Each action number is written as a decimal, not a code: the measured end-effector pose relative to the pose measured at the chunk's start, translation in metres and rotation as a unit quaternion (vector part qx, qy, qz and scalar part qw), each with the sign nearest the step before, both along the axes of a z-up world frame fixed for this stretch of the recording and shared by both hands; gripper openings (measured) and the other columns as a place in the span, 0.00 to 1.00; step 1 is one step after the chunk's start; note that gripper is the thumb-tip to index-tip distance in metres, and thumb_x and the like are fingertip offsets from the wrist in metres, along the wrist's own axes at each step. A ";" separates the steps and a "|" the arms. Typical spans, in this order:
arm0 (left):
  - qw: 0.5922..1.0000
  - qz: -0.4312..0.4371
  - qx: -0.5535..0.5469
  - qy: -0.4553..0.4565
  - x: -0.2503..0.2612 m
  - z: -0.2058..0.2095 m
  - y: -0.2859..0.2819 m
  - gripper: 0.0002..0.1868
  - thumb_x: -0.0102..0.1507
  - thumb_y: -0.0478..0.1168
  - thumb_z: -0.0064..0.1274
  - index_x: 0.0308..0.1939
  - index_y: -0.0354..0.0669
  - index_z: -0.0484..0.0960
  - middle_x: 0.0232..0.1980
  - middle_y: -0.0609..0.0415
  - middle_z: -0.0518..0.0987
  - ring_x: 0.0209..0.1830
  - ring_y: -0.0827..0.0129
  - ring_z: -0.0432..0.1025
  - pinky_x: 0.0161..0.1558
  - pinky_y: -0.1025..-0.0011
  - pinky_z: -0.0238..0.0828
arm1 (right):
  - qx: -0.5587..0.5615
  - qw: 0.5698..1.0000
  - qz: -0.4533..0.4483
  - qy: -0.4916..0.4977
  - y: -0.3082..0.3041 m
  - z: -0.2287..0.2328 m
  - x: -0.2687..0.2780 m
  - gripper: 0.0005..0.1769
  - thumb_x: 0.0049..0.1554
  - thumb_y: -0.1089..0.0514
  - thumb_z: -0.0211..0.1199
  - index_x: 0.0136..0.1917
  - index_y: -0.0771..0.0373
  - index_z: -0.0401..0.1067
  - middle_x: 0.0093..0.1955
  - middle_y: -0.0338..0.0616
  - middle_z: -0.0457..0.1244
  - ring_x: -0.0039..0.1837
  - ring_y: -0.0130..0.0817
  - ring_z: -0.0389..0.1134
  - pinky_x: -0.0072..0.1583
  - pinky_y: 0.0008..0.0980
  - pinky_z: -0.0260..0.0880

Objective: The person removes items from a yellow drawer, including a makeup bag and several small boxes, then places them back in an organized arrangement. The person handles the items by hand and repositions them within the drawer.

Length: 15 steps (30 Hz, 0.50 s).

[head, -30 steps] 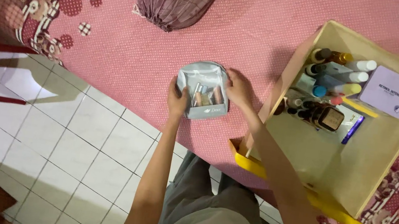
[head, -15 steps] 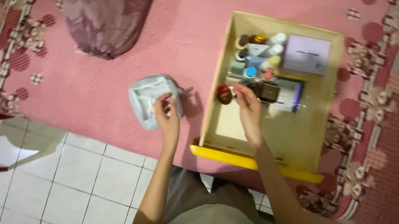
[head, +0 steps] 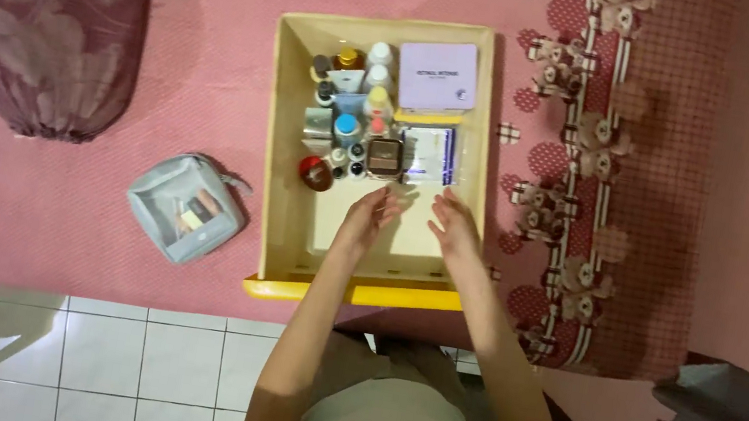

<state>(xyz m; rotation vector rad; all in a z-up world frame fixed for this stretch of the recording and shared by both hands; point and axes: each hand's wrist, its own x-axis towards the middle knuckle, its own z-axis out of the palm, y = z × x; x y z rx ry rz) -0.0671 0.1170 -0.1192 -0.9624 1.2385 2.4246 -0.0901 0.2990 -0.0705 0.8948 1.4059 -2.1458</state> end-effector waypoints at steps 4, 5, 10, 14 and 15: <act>0.982 0.049 0.156 -0.095 -0.021 -0.079 0.021 0.19 0.70 0.46 0.51 0.61 0.40 0.72 0.55 0.47 0.75 0.47 0.62 0.78 0.47 0.70 0.77 | -0.038 0.998 0.010 -0.048 0.002 -0.076 -0.012 0.37 0.68 0.55 0.54 0.84 0.51 0.42 0.85 0.45 0.42 0.86 0.47 0.37 0.77 0.64 0.33; 0.976 0.071 0.174 -0.114 -0.027 -0.081 0.027 0.15 0.70 0.45 0.50 0.56 0.41 0.73 0.50 0.51 0.76 0.42 0.64 0.78 0.39 0.74 0.76 | -0.038 0.997 -0.002 -0.066 0.001 -0.091 -0.017 0.38 0.68 0.53 0.54 0.84 0.49 0.40 0.86 0.45 0.39 0.86 0.47 0.35 0.77 0.63 0.31; 0.974 0.085 0.135 -0.161 -0.041 -0.169 0.040 0.11 0.66 0.44 0.55 0.50 0.48 0.74 0.47 0.59 0.76 0.44 0.66 0.74 0.43 0.73 0.70 | -0.057 0.993 -0.027 -0.099 -0.010 -0.115 -0.025 0.37 0.68 0.52 0.50 0.85 0.51 0.37 0.86 0.44 0.36 0.87 0.45 0.31 0.78 0.62 0.27; 0.962 0.140 0.130 -0.195 -0.046 -0.245 0.051 0.12 0.63 0.43 0.57 0.50 0.48 0.77 0.48 0.56 0.77 0.48 0.61 0.74 0.49 0.68 0.68 | -0.032 0.992 -0.048 -0.115 -0.018 -0.101 -0.027 0.35 0.68 0.47 0.51 0.83 0.48 0.43 0.83 0.34 0.43 0.84 0.34 0.40 0.77 0.54 0.33; 0.962 0.139 0.130 -0.197 -0.047 -0.246 0.053 0.12 0.63 0.43 0.57 0.50 0.48 0.77 0.48 0.56 0.77 0.48 0.61 0.74 0.49 0.68 0.68 | -0.032 0.991 -0.049 -0.117 -0.020 -0.098 -0.029 0.35 0.68 0.47 0.51 0.83 0.48 0.43 0.83 0.34 0.43 0.84 0.34 0.40 0.77 0.54 0.33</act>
